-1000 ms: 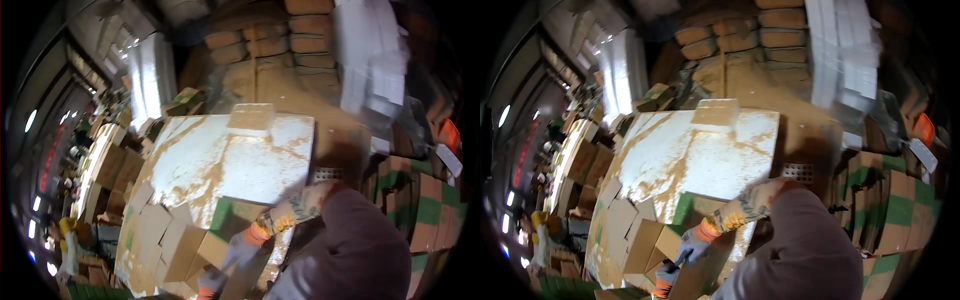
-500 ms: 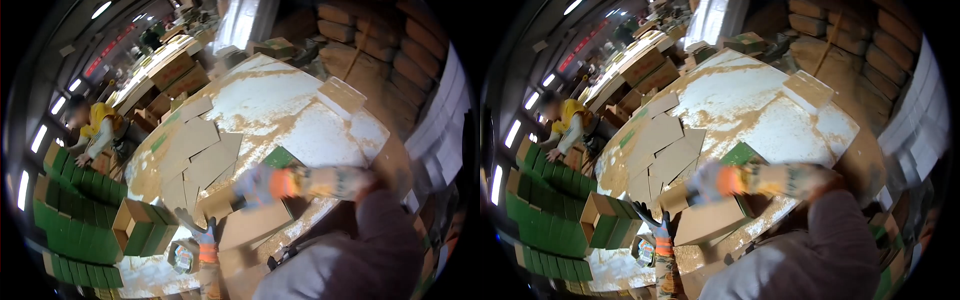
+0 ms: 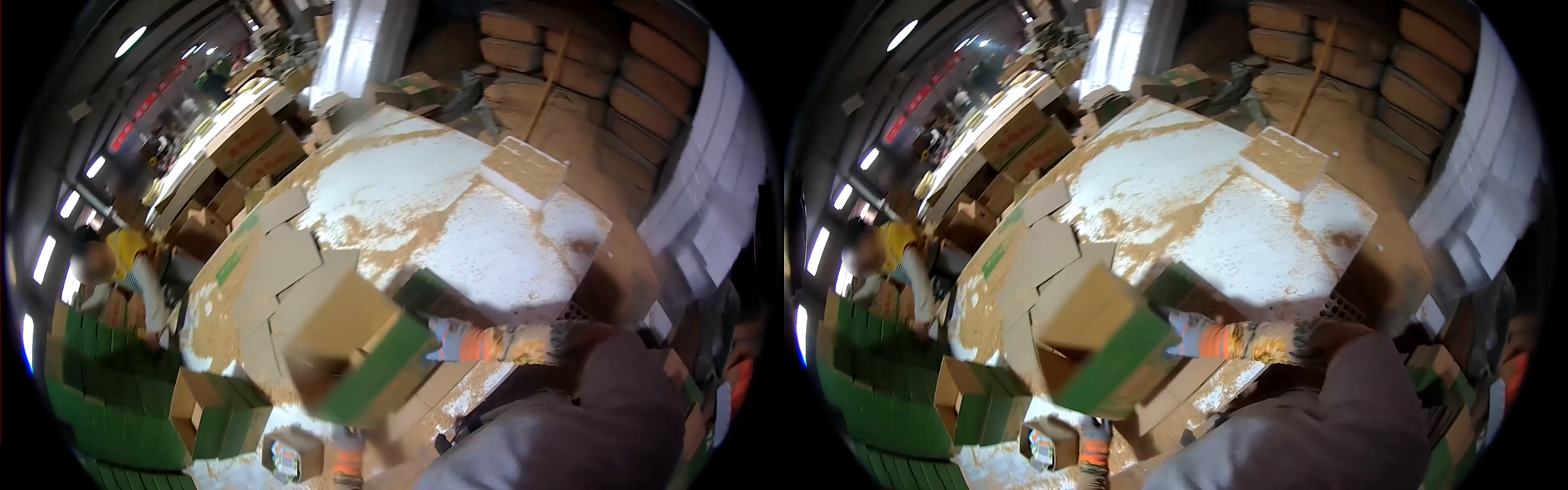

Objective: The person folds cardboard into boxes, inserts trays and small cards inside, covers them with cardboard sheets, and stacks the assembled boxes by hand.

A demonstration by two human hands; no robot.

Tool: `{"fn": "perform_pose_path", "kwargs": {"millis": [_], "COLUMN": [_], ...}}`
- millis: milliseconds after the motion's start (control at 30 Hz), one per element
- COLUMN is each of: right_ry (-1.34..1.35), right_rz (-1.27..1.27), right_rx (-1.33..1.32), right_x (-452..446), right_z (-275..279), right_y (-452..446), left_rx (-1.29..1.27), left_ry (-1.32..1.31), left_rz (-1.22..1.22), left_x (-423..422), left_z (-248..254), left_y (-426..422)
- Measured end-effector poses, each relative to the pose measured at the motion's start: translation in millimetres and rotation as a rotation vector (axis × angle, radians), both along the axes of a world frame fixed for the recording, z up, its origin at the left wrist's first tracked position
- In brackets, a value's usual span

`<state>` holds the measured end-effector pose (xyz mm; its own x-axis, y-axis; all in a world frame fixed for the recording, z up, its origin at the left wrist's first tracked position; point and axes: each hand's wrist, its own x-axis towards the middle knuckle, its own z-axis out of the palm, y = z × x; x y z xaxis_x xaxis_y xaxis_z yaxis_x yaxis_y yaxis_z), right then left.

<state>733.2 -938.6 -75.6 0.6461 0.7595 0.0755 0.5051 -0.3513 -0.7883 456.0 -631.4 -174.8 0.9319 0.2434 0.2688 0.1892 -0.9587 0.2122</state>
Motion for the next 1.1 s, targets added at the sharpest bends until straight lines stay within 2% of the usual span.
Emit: {"fn": "perform_pose_path", "kwargs": {"millis": [33,67,100,133,167,200,300,333,367,400,433,467,500,567,633,700,767,800,833,900,933,1000,1033,1100], "right_ry": [-0.103,-0.034,-0.119,-0.210,-0.299,-0.269,-0.242,-0.096,-0.255,-0.407,-0.486,-0.593,-0.576,-0.517,-0.274,0.003,-0.419,-0.164,0.072,0.198,0.252,0.418,0.534,0.373], "right_rz": [0.085,0.287,0.232,0.201,0.179,0.299,-0.021,-0.386,-0.683,-0.864,-0.948,-0.886,-0.874,-0.741,-0.415,-0.343,-0.656,-0.580,-0.367,-0.187,-0.194,-0.236,-0.273,-0.438], "right_rx": [-0.431,-0.637,-0.421,-0.187,0.047,0.058,-0.384,-0.269,-0.104,-0.722,-0.795,-0.856,-0.853,-0.817,-0.864,-0.606,-0.545,-0.912,-0.902,-0.625,-0.555,-0.098,0.283,0.122], "right_x": [8.1,19.6,16.6,19.6,26.4,51.7,177.4,232.1,291.7,308.9,314.5,320.7,314.1,285.1,251.0,253.4,258.9,263.8,255.1,221.0,208.0,182.4,180.3,197.8], "right_z": [-43.2,-28.2,-64.3,-75.8,-80.9,-65.2,-17.1,-47.1,-110.1,-63.6,-75.7,-96.6,-100.3,-80.9,-50.5,-38.2,-43.4,-65.4,-93.4,-91.1,-87.7,-108.2,-126.2,-161.7], "right_y": [-3.3,-9.5,-17.2,-21.0,-25.8,-40.1,-93.2,-121.1,-152.6,-161.3,-183.6,-194.8,-189.4,-184.2,-181.9,-210.6,-233.0,-238.3,-237.6,-213.7,-207.0,-202.0,-198.5,-206.7], "left_rx": [-0.493,-0.743,-0.860,-0.932,-0.965,-0.991,-1.041,-1.063,-1.078,-1.095,-1.107,-1.119,-1.134,-1.171,-1.224,-1.293,-1.392,-1.428,-1.364,-1.280,-1.289,-1.245,-1.192,-1.107], "left_ry": [0.168,0.032,-0.161,-0.256,-0.283,-0.278,-0.241,-0.230,-0.224,-0.222,-0.222,-0.218,-0.223,-0.241,-0.269,-0.310,-0.349,-0.372,-0.371,-0.333,-0.343,-0.373,-0.398,-0.409], "left_rz": [0.041,0.165,0.225,0.251,0.248,0.243,0.258,0.268,0.282,0.293,0.309,0.322,0.335,0.355,0.367,0.372,0.366,0.353,0.298,0.255,0.298,0.348,0.353,0.357], "left_x": [-7.4,8.3,38.4,62.7,81.5,95.4,123.2,128.6,133.1,134.9,135.3,134.8,134.3,129.8,122.9,113.7,104.1,101.8,88.5,62.1,63.1,78.3,82.4,81.6], "left_z": [-15.1,-0.8,31.7,62.3,85.2,98.8,115.5,116.8,118.9,120.3,121.7,123.3,125.5,127.6,129.2,132.1,133.3,134.0,107.7,61.4,73.4,96.7,100.0,101.7], "left_y": [-0.8,-11.7,-23.5,-35.7,-42.7,-45.7,-47.1,-47.8,-48.5,-49.5,-50.5,-51.8,-52.5,-56.4,-59.8,-68.4,-75.6,-81.2,-60.3,-21.7,-33.1,-48.3,-49.4,-49.8]}}
